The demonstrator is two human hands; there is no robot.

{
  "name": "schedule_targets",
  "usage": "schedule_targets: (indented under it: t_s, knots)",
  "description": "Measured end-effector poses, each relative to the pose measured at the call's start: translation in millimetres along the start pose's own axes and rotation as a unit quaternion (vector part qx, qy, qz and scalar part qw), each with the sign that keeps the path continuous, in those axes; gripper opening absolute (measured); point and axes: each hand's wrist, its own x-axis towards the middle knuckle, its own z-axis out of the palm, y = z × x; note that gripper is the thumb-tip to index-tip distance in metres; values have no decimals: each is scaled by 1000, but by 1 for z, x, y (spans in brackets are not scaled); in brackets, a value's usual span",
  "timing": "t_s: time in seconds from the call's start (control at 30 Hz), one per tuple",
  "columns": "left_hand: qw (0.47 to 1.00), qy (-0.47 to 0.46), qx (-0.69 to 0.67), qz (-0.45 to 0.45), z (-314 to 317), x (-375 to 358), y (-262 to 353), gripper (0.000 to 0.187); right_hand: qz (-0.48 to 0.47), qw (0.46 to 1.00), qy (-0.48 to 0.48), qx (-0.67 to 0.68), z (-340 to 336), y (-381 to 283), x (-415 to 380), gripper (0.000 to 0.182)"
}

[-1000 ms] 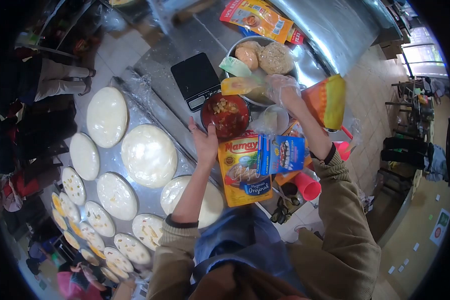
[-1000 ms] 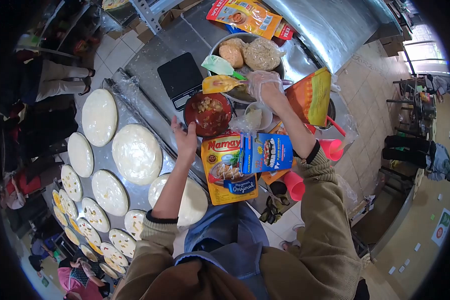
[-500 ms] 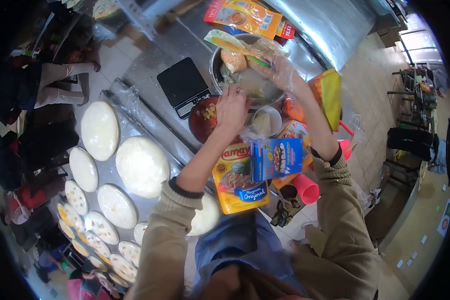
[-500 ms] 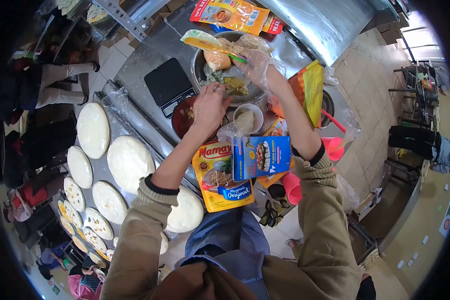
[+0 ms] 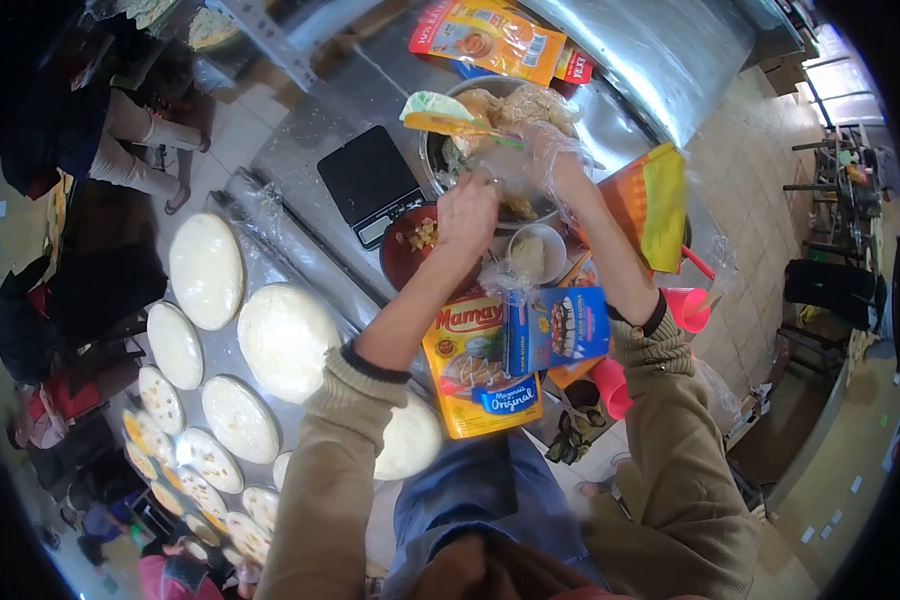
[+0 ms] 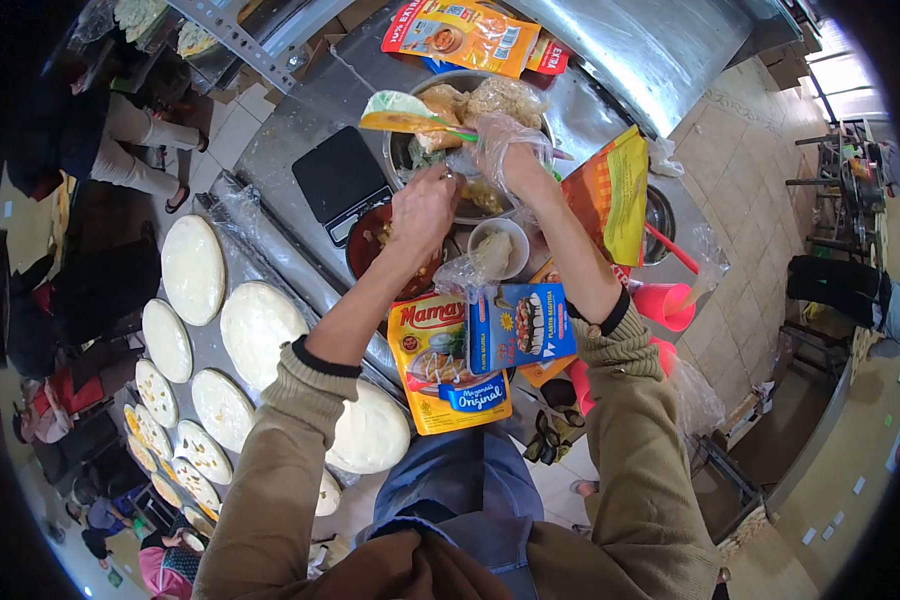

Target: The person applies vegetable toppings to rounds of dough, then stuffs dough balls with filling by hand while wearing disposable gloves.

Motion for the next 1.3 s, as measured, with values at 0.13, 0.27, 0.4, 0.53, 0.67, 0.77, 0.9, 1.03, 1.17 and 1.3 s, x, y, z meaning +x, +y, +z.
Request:
schedule_targets:
  t_s: [0.13,0.27,0.4,0.53,0.67,0.77,0.9,1.03,1.17,1.3]
  knots:
    - [994,71,-78,30,-46,-19,17,9,23,999,-41,6,-3,-9,2,22]
    - [989,100,-108,3,-97,-42,29,10,51,993,-102,31,-10,-23,-4,19]
    - [985,127,-118,-28,-136,-75,29,13,-66,995,-69,-6,17,2,-22,22]
    - [976,138,-146,-79,-165,-111,28,17,6,983,-156,-95,-7,-27,-26,25]
    - [971,124,-146,-145,-179,-146,24,17,-42,982,-163,-82,-24,-27,-31,34]
    - [965,134,-148,-170,-184,-166,18,16,-10,977,-192,-87,-39,-36,-11,44]
    - [949,123,-174,-233,-188,-185,15,18,-26,925,-201,-322,-33,-46,15,53]
    - [942,121,-173,-261,-190,-201,14,15,-14,915,-262,-305,-22,-57,30,55]
    - [930,119,-197,-287,-194,-212,15,13,-13,880,-325,-346,-25,-68,43,54]
    - [926,123,-199,-295,-192,-224,10,12,-84,859,-329,-384,-19,-56,43,50]
